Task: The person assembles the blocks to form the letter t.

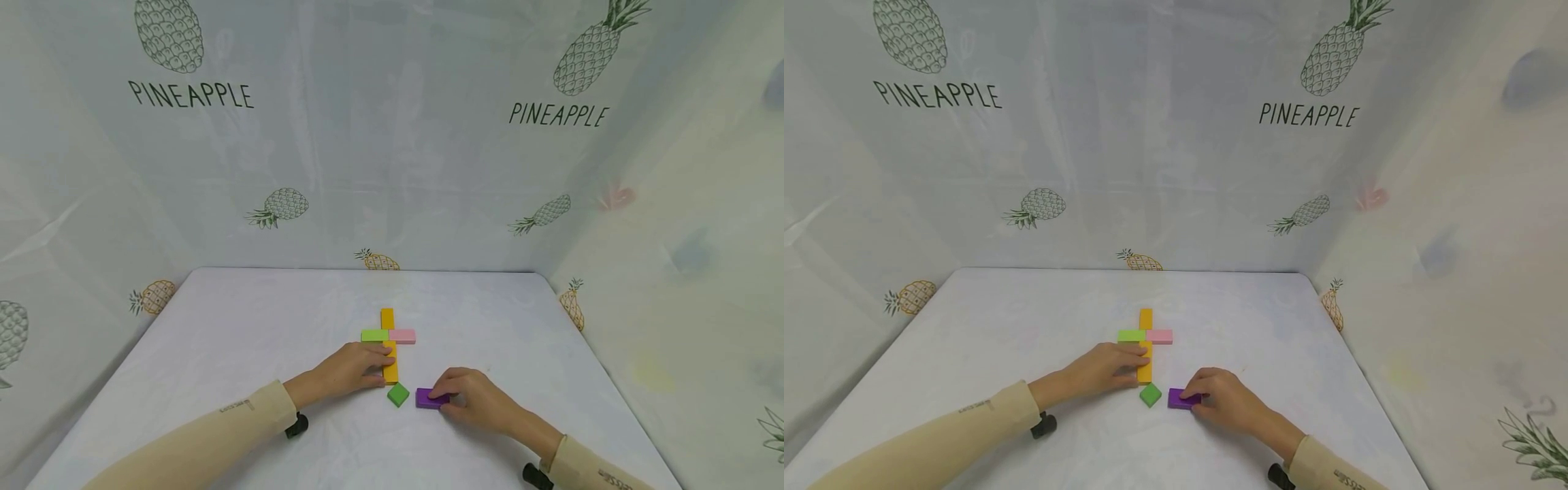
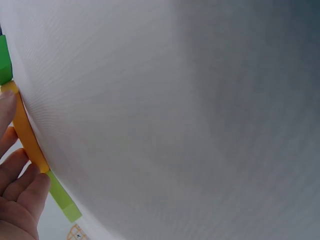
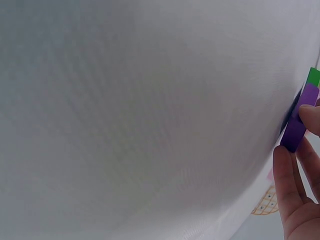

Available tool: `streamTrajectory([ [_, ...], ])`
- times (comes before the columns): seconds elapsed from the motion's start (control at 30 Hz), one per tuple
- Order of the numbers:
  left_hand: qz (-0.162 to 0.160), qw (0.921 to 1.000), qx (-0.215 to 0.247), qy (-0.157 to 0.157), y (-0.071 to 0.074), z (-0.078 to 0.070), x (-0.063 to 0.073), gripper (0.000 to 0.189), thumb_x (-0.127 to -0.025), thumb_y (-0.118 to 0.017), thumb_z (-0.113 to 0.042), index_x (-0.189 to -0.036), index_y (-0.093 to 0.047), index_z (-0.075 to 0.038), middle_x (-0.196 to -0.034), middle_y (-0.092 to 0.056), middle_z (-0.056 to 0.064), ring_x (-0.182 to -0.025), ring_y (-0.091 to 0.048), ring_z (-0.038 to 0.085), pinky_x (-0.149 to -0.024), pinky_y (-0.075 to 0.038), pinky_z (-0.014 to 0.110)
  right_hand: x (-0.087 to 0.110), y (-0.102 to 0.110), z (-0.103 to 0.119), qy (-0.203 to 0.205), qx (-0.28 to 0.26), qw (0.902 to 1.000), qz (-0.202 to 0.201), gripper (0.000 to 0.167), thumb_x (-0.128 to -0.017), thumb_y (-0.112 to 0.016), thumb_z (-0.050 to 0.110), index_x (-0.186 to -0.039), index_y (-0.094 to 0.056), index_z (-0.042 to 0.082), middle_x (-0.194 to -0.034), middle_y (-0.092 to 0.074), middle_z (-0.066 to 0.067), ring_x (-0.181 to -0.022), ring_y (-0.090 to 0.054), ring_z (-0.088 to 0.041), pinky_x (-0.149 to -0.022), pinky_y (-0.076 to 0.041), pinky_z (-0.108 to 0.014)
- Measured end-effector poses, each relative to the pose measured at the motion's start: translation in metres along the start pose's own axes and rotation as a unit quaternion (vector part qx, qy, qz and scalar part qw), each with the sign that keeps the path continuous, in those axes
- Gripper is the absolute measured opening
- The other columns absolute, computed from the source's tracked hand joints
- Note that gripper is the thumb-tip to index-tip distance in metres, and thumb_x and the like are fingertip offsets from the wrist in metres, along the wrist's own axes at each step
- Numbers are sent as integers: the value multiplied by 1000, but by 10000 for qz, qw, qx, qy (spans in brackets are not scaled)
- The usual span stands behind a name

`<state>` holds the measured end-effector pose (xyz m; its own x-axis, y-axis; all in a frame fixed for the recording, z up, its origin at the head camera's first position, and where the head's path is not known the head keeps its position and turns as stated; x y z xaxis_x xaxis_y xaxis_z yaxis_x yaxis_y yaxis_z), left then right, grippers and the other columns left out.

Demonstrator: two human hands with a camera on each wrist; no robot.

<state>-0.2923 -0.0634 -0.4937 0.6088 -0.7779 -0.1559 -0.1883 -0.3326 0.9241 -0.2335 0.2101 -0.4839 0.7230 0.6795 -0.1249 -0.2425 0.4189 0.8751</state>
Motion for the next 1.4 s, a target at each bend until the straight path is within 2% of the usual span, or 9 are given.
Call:
streamTrajectory([
  [0.6, -35, 9999, -77, -77, 1, 0, -1, 46, -98, -79, -27, -139, -71, -7, -146, -66, 7, -143, -57, 20, -118, -46, 40, -2, -5, 3, 80, -72, 9999, 78, 28, -92, -83, 7, -117, -81, 20, -115, -71, 13, -108, -67, -4, -93, -60, -27],
  [0.83, -74, 9998, -110, -130, 1, -2, -1, 46, -97, -80, -25, -138, -71, -6, -147, -65, 9, -142, -58, 22, -117, -47, 44, -2, -7, 3, 130, -137, 9998, 35, 27, -92, -83, 6, -116, -82, 19, -115, -72, 12, -107, -67, -3, -92, -61, -26],
  [1.4, 4, 9998, -186, -18, 1, -1, 0, 47, -99, -78, -30, -140, -70, -8, -148, -65, 6, -143, -56, 19, -118, -46, 42, -5, -7, 6, 72, -111, 9999, 89, 27, -93, -82, 6, -116, -82, 19, -115, -72, 12, -107, -67, -3, -93, -60, -28],
])
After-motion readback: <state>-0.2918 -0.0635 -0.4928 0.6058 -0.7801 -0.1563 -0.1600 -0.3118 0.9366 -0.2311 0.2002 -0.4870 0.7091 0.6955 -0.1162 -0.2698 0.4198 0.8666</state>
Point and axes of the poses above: each hand's wrist, its own x-axis away from the middle knuckle, its own y-axis out of the back of the hand, z = x × y, the point moved 3 cm from there along -x, towards the middle knuckle
